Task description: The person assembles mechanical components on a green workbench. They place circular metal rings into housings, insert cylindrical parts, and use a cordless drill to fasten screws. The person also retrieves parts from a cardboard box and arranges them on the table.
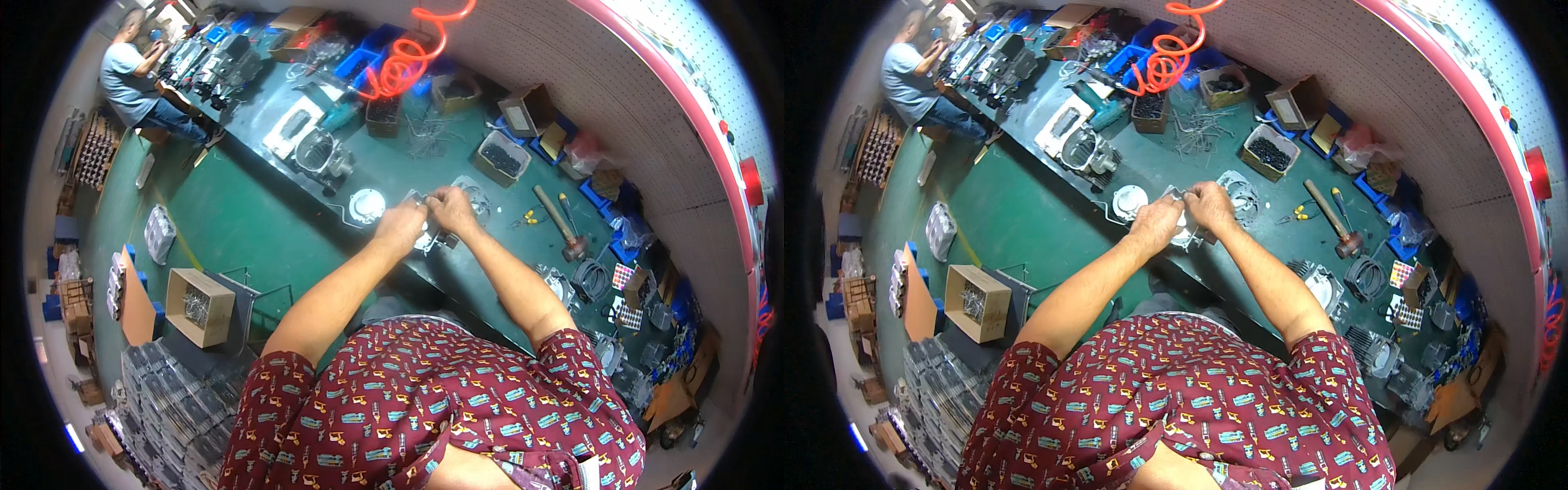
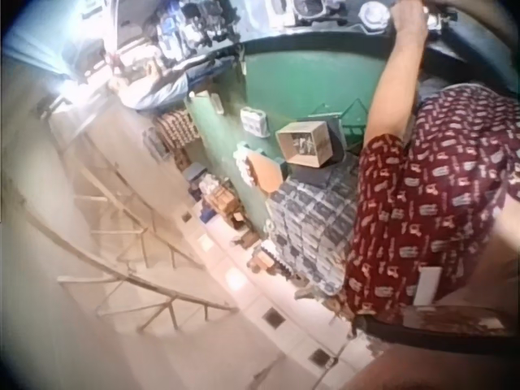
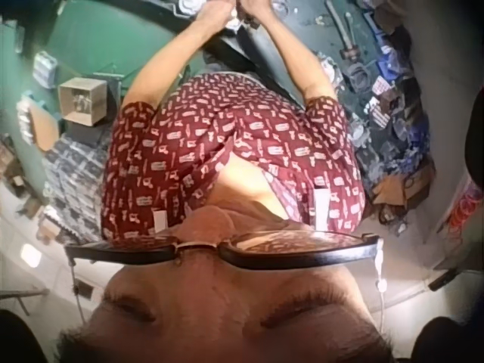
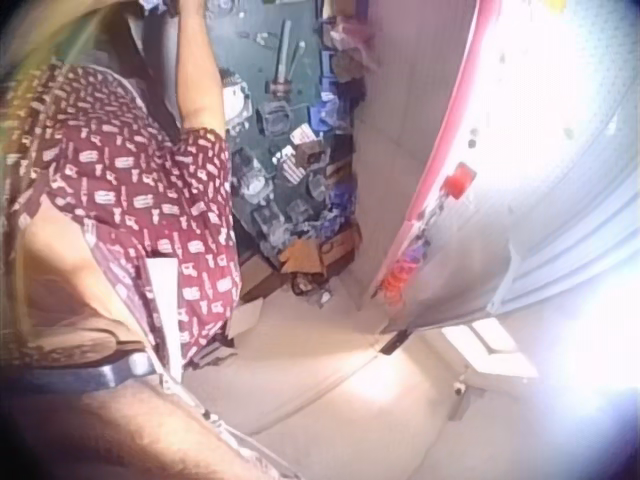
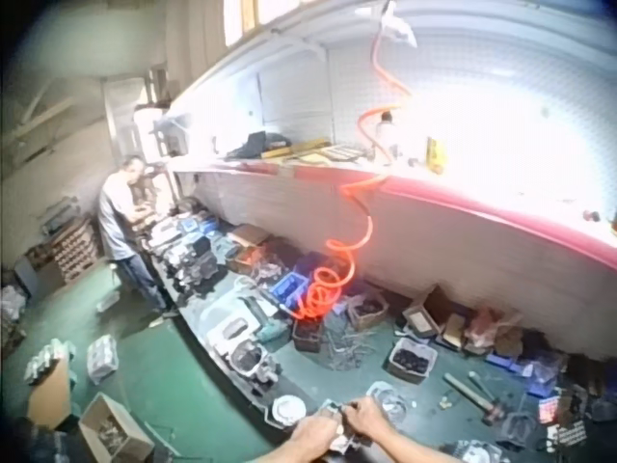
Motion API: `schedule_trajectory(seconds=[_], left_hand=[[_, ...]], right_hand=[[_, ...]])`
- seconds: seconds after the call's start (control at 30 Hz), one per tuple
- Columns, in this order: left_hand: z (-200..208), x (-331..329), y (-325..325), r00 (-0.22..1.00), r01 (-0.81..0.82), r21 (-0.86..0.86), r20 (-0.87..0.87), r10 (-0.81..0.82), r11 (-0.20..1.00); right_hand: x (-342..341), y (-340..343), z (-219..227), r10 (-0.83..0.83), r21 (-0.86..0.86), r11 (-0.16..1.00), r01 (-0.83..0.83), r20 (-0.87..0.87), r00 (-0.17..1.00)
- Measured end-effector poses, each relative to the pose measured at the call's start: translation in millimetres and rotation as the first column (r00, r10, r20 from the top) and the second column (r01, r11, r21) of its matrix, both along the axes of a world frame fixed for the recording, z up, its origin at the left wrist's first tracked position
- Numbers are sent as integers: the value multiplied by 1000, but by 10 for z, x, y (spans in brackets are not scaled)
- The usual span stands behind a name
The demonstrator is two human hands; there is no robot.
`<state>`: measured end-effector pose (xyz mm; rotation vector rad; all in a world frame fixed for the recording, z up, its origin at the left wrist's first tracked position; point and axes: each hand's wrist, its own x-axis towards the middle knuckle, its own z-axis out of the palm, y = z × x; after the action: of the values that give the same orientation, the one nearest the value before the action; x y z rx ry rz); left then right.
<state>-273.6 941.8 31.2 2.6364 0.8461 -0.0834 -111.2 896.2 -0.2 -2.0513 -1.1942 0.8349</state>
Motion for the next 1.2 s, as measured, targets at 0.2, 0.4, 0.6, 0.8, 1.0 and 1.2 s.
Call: schedule_trajectory(seconds=[0.2, 0.4, 0.6, 0.8, 1.0, 1.2], left_hand=[[9, -71, -24, 982, -77, 16, 173, 73, 997], [-57, -614, 274, 953, -282, 127, 156, 261, 951], [-638, -707, 575, 994, -20, 99, -102, 30, 995], [-618, -912, 1040, 986, 150, 26, -78, -147, 988], [-410, -902, 1163, 988, 99, -23, -116, -101, 995], [-379, -1152, 1308, 990, -63, -111, -131, 49, 992]], right_hand=[[46, -153, -102, 102, 284, 954, -101, 12, 995], [35, -237, -177, 87, 264, 960, -92, 30, 996], [15, -324, 121, -144, 308, 944, 119, 59, 988], [-718, -101, 670, -311, 480, 775, 412, -278, 909], [-1687, -43, 735, -260, 396, 824, 405, -369, 892], [-2117, 188, -102, -401, 252, 859, 446, -210, 892]])
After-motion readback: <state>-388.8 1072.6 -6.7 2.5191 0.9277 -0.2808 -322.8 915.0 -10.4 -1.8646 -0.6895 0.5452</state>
